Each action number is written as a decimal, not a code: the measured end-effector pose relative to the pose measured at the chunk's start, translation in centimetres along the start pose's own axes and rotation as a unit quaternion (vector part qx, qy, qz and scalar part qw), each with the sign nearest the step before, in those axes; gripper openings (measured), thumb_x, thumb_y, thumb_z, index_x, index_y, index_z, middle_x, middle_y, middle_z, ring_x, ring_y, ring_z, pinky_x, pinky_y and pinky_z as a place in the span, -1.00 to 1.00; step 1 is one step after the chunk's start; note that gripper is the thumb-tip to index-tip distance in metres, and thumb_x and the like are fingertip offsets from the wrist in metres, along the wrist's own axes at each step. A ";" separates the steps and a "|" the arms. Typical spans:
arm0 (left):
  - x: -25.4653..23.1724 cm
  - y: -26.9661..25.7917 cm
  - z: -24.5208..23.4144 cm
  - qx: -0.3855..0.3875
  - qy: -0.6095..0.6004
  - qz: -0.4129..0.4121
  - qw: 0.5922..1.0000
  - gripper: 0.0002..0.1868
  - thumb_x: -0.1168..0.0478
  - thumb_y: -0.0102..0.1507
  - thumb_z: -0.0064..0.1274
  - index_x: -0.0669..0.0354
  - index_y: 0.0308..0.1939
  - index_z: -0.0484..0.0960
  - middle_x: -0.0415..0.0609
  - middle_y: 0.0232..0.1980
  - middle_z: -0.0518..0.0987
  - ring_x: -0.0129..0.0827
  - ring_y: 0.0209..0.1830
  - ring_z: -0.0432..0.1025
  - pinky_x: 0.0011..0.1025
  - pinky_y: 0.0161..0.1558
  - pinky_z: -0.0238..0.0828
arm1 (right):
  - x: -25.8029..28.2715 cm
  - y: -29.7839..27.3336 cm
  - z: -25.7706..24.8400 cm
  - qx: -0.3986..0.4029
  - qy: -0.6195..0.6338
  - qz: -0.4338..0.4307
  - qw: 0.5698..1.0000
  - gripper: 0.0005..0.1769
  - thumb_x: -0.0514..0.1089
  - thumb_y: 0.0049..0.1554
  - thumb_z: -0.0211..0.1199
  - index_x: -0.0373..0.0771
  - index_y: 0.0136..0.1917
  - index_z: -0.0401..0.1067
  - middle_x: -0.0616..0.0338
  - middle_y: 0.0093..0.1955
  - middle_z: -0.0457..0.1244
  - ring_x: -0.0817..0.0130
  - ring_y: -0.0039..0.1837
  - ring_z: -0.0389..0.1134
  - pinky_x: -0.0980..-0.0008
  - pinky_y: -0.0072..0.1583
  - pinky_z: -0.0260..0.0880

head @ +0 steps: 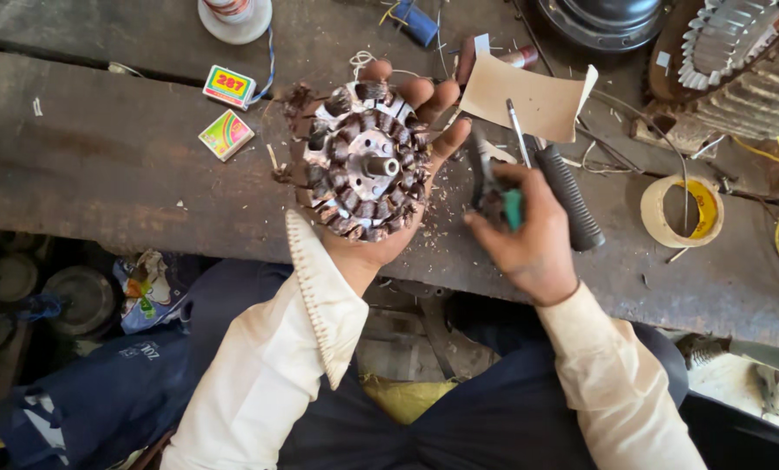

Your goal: The person uses pliers and a screwdriver to remove copper windings and debris from a cylindrical electrical component. They repeatedly pull and twist the wires, occasionally using the screwdriver to pry at the material, and rotate the component to access different sides.

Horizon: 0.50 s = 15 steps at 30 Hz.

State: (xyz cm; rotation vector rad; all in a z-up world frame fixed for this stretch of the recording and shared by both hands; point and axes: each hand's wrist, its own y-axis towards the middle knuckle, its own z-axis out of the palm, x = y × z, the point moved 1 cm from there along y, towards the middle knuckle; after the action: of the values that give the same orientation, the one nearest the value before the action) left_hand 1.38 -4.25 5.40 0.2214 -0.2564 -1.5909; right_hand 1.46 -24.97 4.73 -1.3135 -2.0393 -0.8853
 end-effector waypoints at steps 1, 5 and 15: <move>-0.2 0.1 0.4 0.011 0.012 0.000 1.000 -0.51 -0.10 0.58 -0.21 0.22 0.36 0.42 0.22 0.25 0.57 0.04 0.43 0.37 0.01 0.48 0.22 | 0.3 0.0 0.3 -0.002 -0.051 -0.033 0.998 -0.48 -0.15 0.03 0.47 -0.30 0.21 0.38 0.05 -0.03 0.29 0.16 -0.09 0.33 0.28 -0.04 0.36; -1.9 0.4 1.2 0.041 0.084 0.000 0.996 -0.51 -0.10 0.57 -0.18 0.23 0.34 0.46 0.21 0.22 0.59 0.02 0.33 0.45 -0.02 0.34 0.36 | 1.3 -0.2 1.2 -0.010 -0.145 -0.077 0.986 -0.65 -0.14 0.13 0.41 -0.24 0.15 0.45 -0.02 0.10 0.26 -0.01 0.06 0.37 0.16 0.02 0.39; -8.8 2.7 -2.7 -0.162 0.730 0.194 0.636 -0.32 -0.29 0.53 -0.27 0.33 0.18 0.52 0.05 0.17 0.51 -0.16 0.21 0.37 -0.17 0.26 0.27 | 0.6 -0.7 1.6 -0.061 -0.291 -0.095 0.950 -0.78 -0.05 0.18 0.39 -0.19 -0.02 0.46 0.02 0.13 0.26 0.02 0.15 0.31 0.06 0.15 0.32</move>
State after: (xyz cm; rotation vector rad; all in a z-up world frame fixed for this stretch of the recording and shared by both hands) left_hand 5.10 4.41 3.46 1.0078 1.1803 -0.5960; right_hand 0.44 -23.60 4.00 -1.6075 -2.6346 -0.7728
